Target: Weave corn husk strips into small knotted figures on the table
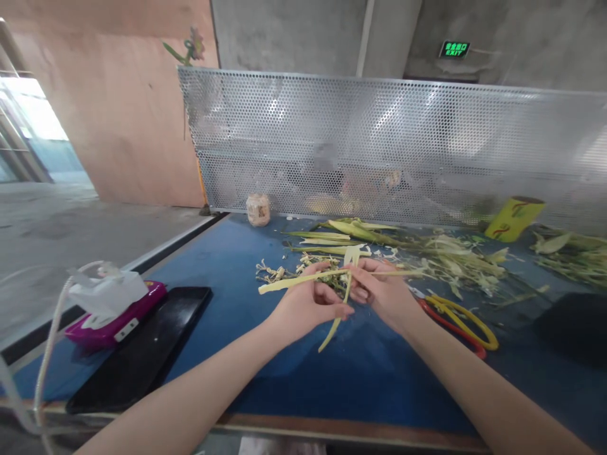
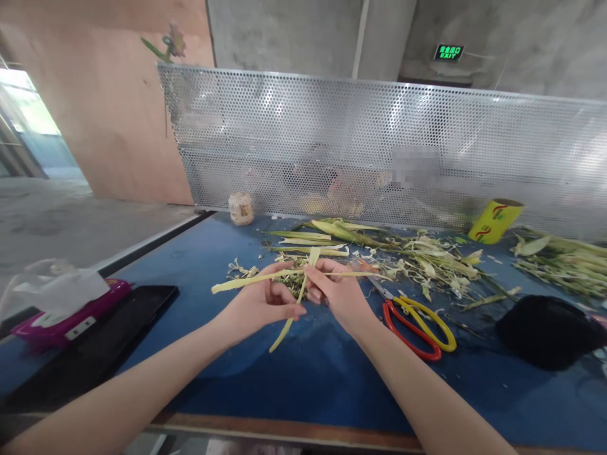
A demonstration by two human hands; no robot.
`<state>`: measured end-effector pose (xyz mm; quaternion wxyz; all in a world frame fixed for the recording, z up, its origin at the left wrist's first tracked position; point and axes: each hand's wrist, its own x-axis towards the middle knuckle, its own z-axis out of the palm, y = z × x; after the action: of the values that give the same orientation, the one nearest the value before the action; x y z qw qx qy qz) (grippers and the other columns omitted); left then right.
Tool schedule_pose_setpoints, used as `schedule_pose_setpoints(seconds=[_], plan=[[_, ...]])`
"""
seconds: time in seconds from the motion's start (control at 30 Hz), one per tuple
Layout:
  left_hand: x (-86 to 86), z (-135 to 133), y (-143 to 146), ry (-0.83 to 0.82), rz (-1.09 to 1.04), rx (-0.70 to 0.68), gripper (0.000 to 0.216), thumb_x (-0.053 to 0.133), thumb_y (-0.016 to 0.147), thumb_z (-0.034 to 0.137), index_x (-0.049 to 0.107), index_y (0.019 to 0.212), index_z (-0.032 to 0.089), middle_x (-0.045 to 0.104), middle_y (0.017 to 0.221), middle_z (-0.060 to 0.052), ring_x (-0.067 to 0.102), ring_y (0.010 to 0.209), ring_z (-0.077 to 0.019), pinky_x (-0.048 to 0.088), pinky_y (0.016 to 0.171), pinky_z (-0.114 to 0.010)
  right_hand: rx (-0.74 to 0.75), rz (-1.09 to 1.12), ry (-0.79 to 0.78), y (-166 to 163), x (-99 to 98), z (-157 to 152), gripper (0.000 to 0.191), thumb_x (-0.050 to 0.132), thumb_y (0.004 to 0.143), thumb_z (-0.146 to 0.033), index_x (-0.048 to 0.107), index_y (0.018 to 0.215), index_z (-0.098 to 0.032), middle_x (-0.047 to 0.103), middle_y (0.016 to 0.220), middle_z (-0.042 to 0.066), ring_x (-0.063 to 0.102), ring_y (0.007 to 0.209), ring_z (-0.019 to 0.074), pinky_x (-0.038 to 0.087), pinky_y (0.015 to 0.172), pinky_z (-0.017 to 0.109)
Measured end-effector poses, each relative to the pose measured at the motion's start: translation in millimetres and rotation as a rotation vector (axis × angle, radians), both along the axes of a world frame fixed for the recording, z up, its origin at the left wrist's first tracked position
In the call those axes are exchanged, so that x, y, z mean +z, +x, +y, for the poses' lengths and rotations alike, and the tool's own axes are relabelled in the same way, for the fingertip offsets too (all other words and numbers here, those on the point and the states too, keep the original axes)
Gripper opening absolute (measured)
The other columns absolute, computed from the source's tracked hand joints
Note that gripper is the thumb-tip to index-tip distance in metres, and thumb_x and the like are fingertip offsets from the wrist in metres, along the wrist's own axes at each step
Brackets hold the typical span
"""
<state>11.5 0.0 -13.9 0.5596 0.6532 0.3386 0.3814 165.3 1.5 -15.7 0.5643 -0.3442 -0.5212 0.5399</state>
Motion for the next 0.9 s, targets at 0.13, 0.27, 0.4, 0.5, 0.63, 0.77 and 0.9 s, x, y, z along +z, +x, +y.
schedule_pose_setpoints(seconds=[0.13, 0.27, 0.4, 0.5, 0.63, 0.77, 0.9], plan=[[3.7, -3, -1, 0.295, 0.016, 0.251, 0.049, 0.067, 0.064, 0.027, 0.051, 0.11, 0.021, 0.056, 0.08, -0.003, 0.053, 0.063, -0.0122, 0.04, 0.053, -0.025, 0.072, 0.016, -0.062, -1, 1.9, -1, 0.03, 0.056, 0.072, -0.047, 0.054, 0.072, -0.016, 0.051, 0.057, -0.001, 0.04, 0.046, 0.0077, 0.029, 0.043, 0.023], [4.2, -6, 3, 0.356, -0.066, 0.27, 0.058, 0.068, 0.065, 0.025, 0.04, 0.115, 0.022, 0.054, 0.091, -0.003, 0.056, 0.071, -0.0126, 0.039, 0.049, -0.02, 0.09, -0.102, 0.048, -4, -2.2, -3, 0.025, 0.055, 0.076, -0.042, 0.05, 0.074, -0.018, 0.05, 0.059, -0.003, 0.041, 0.048, 0.0079, 0.03, 0.045, 0.024], [3.8, -5, 6, 0.255, -0.106, 0.214, 0.055, 0.065, 0.068, 0.022, 0.04, 0.116, 0.021, 0.059, 0.09, -0.004, 0.06, 0.069, -0.0126, 0.047, 0.06, -0.024, 0.022, -0.161, 0.12, -7, -3.9, -7, 0.027, 0.054, 0.077, -0.043, 0.039, 0.085, -0.023, 0.047, 0.053, -0.008, 0.041, 0.045, 0.0078, 0.03, 0.045, 0.022], [5.7, -4, 7, 0.154, -0.195, 0.178, 0.048, 0.062, 0.071, 0.02, 0.04, 0.114, 0.02, 0.06, 0.083, -0.003, 0.061, 0.061, -0.012, 0.049, 0.058, -0.025, -0.064, -0.247, 0.145, -7, -4.0, -7, 0.029, 0.053, 0.077, -0.045, 0.034, 0.084, -0.024, 0.044, 0.051, -0.009, 0.041, 0.046, 0.0085, 0.028, 0.043, 0.021], [7.2, -4, 7, 0.123, -0.236, 0.156, 0.047, 0.061, 0.071, 0.02, 0.039, 0.113, 0.023, 0.055, 0.081, 0.0, 0.061, 0.056, -0.0116, 0.042, 0.043, -0.02, -0.147, -0.384, 0.147, -4, -2.8, -7, 0.029, 0.052, 0.077, -0.047, 0.039, 0.073, -0.021, 0.04, 0.05, -0.008, 0.035, 0.043, 0.0065, 0.026, 0.042, 0.021], [5.8, -2, 7, 0.095, -0.274, 0.1, 0.062, 0.065, 0.068, 0.02, 0.033, 0.121, 0.023, 0.054, 0.079, 0.001, 0.061, 0.06, -0.0133, 0.042, 0.044, -0.021, -0.061, -0.458, 0.162, -3, 2.1, -10, 0.041, 0.046, 0.08, -0.049, 0.041, 0.053, -0.018, 0.039, 0.046, -0.005, 0.032, 0.039, 0.0054, 0.025, 0.039, 0.022], [6.5, 4, 7, 0.049, -0.308, 0.065, 0.064, 0.064, 0.069, 0.017, 0.032, 0.125, 0.019, 0.055, 0.074, 0.002, 0.056, 0.061, -0.0094, 0.043, 0.051, -0.021, -0.07, -0.456, 0.193, -1, 6.9, -13, 0.045, 0.043, 0.082, -0.048, 0.037, 0.048, -0.019, 0.034, 0.039, -0.006, 0.029, 0.035, 0.0052, 0.025, 0.037, 0.021]])
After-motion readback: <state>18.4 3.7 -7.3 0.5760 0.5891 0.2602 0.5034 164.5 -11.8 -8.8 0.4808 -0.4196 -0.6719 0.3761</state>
